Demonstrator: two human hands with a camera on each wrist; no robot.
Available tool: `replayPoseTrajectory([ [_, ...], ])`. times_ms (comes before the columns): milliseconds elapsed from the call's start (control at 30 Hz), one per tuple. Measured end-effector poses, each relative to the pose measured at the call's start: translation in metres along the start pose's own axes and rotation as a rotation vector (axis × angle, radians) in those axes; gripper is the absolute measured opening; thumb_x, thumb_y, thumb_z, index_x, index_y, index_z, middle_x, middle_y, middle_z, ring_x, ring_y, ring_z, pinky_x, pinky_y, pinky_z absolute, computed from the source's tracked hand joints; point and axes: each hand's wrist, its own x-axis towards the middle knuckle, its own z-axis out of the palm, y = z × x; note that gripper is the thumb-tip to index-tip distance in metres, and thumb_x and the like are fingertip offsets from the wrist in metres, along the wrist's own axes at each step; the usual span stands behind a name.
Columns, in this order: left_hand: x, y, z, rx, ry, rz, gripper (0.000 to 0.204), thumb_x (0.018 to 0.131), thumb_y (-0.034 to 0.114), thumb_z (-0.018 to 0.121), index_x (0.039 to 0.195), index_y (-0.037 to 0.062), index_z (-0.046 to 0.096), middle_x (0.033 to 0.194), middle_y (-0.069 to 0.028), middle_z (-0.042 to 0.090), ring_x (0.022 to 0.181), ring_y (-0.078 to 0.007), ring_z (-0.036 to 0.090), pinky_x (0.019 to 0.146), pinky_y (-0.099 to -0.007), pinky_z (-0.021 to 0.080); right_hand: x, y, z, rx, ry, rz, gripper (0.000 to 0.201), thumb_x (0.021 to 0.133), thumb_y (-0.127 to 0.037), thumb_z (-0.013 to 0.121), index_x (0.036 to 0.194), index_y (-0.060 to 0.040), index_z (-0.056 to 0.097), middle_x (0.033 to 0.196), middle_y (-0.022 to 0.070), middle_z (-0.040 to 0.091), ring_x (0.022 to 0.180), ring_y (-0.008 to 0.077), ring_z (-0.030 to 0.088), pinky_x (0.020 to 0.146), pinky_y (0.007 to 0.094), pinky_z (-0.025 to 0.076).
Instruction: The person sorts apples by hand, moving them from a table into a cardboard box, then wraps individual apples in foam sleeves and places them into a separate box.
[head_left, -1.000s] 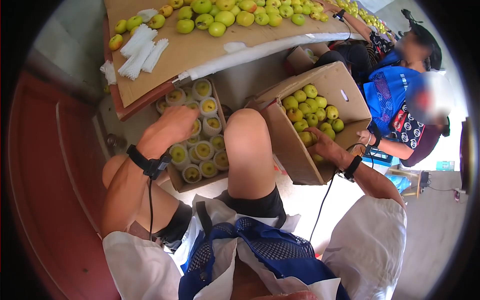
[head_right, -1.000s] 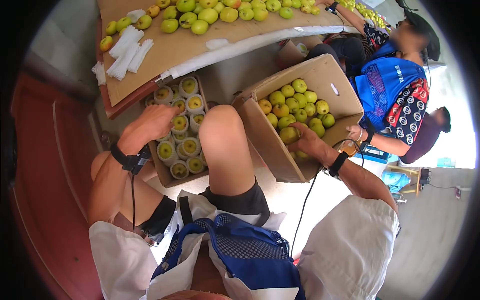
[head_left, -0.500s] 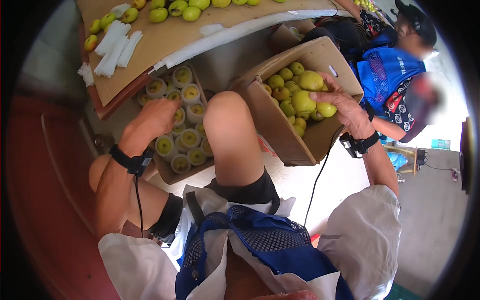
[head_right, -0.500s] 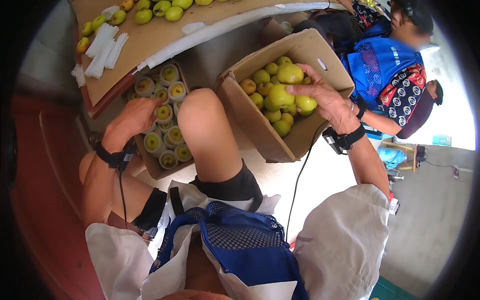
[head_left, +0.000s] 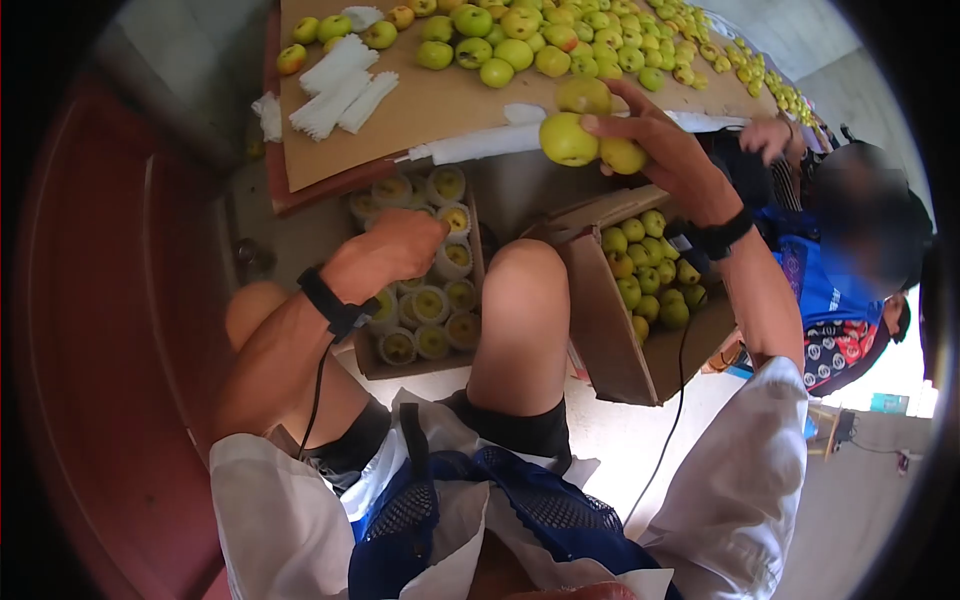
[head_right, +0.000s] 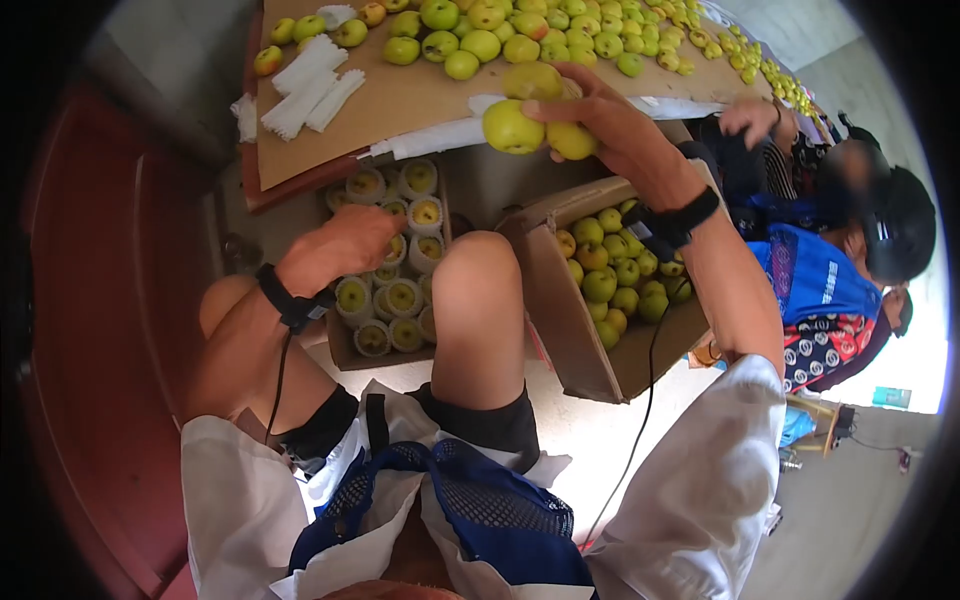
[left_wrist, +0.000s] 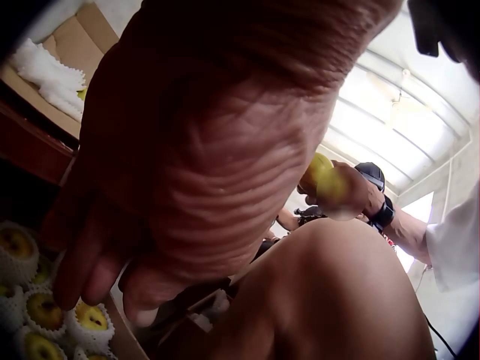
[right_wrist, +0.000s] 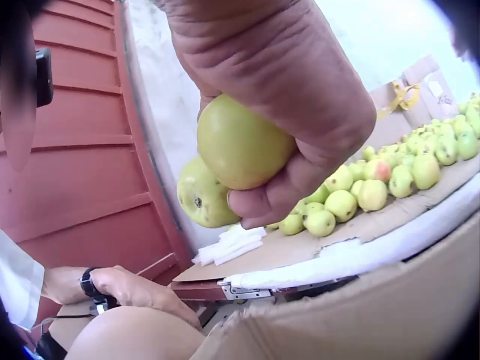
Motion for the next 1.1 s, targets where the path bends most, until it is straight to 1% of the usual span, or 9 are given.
replayPoseTrajectory([
  [133,0.003,-0.004,-0.001,-0.034,0.033,0.020,0.018,0.084,0.007,0.067,0.101,-0.0006,0.066,0.093,-0.0204,0.071,0.092,-0.0409,0.070,0.075,-0.0511,0.054,0.086,-0.001,0.030,-0.103,-0.126,-0.024,0.089,0.084,-0.024,0.086,0.154,-0.0042,0.035,0.126,0.0123,0.061,0.102,0.0205,0.066,0.064,0.0312,0.057],
  [333,0.000,0.000,-0.006,-0.077,0.109,0.040,0.015,0.082,0.006,0.067,0.095,0.0002,0.064,0.090,-0.0180,0.070,0.089,-0.0402,0.069,0.072,-0.0511,0.053,0.207,0.009,0.093,-0.234,-0.043,-0.162,0.099,0.076,-0.024,0.091,0.155,-0.0030,0.035,0.126,0.0184,0.061,0.110,0.0268,0.065,0.073,0.0364,0.057],
  [533,-0.004,0.000,-0.011,-0.112,0.151,0.043,0.014,0.081,0.000,0.063,0.094,-0.0003,0.065,0.090,-0.0186,0.070,0.090,-0.0399,0.070,0.072,-0.0515,0.053,0.237,-0.041,0.157,-0.483,0.139,-0.079,0.103,0.070,-0.034,0.093,0.154,-0.0029,0.042,0.141,0.0212,0.058,0.128,0.0317,0.057,0.104,0.0435,0.049],
  [600,-0.007,0.000,-0.011,-0.116,0.165,0.034,0.014,0.081,-0.002,0.063,0.094,-0.0003,0.066,0.091,-0.0192,0.070,0.090,-0.0401,0.070,0.072,-0.0518,0.052,0.311,-0.002,0.138,-0.541,0.085,-0.189,0.103,0.071,-0.035,0.092,0.154,-0.0034,0.042,0.142,0.0219,0.058,0.132,0.0323,0.056,0.105,0.0438,0.049],
  [700,-0.009,0.000,-0.010,-0.140,0.175,0.031,0.014,0.080,-0.002,0.062,0.094,-0.0006,0.066,0.091,-0.0199,0.070,0.089,-0.0406,0.070,0.073,-0.0522,0.052,0.329,-0.006,0.128,-0.706,0.065,-0.195,0.103,0.069,-0.037,0.093,0.153,-0.0028,0.044,0.141,0.0196,0.060,0.127,0.0334,0.061,0.105,0.0432,0.050],
  [800,-0.011,0.002,-0.012,-0.160,0.162,0.032,0.014,0.080,-0.003,0.062,0.094,-0.0015,0.066,0.091,-0.0203,0.070,0.089,-0.0406,0.070,0.073,-0.0524,0.052,0.339,-0.004,0.122,-0.849,0.099,-0.435,0.084,0.080,-0.039,0.084,0.150,-0.0079,0.051,0.134,0.0182,0.066,0.121,0.0324,0.065,0.104,0.0384,0.050],
  [833,-0.012,0.002,-0.014,-0.165,0.169,0.037,0.014,0.081,-0.003,0.061,0.094,-0.0019,0.066,0.091,-0.0205,0.070,0.089,-0.0406,0.070,0.073,-0.0525,0.052,0.332,-0.011,0.098,-1.078,-0.076,-0.726,0.076,0.085,-0.041,0.079,0.149,-0.0097,0.053,0.133,0.0183,0.067,0.121,0.0324,0.065,0.104,0.0384,0.050],
  [900,-0.014,0.003,-0.016,-0.163,0.180,0.045,0.014,0.081,-0.003,0.061,0.094,-0.0025,0.066,0.091,-0.0207,0.070,0.088,-0.0404,0.070,0.073,-0.0523,0.053,0.311,-0.001,0.093,-0.921,-0.052,-0.911,0.033,0.102,-0.018,0.060,0.130,-0.0007,0.063,0.119,0.0142,0.069,0.100,0.0230,0.066,0.077,0.0323,0.053],
  [1100,-0.012,0.004,-0.015,-0.147,0.210,0.042,0.014,0.081,-0.003,0.061,0.094,-0.0026,0.067,0.091,-0.0210,0.071,0.087,-0.0395,0.071,0.073,-0.0508,0.055,0.339,-0.024,0.110,0.026,0.412,-0.185,0.044,0.094,-0.015,0.066,0.134,0.0008,0.060,0.125,0.0265,0.065,0.113,0.0327,0.065,0.085,0.0430,0.053],
])
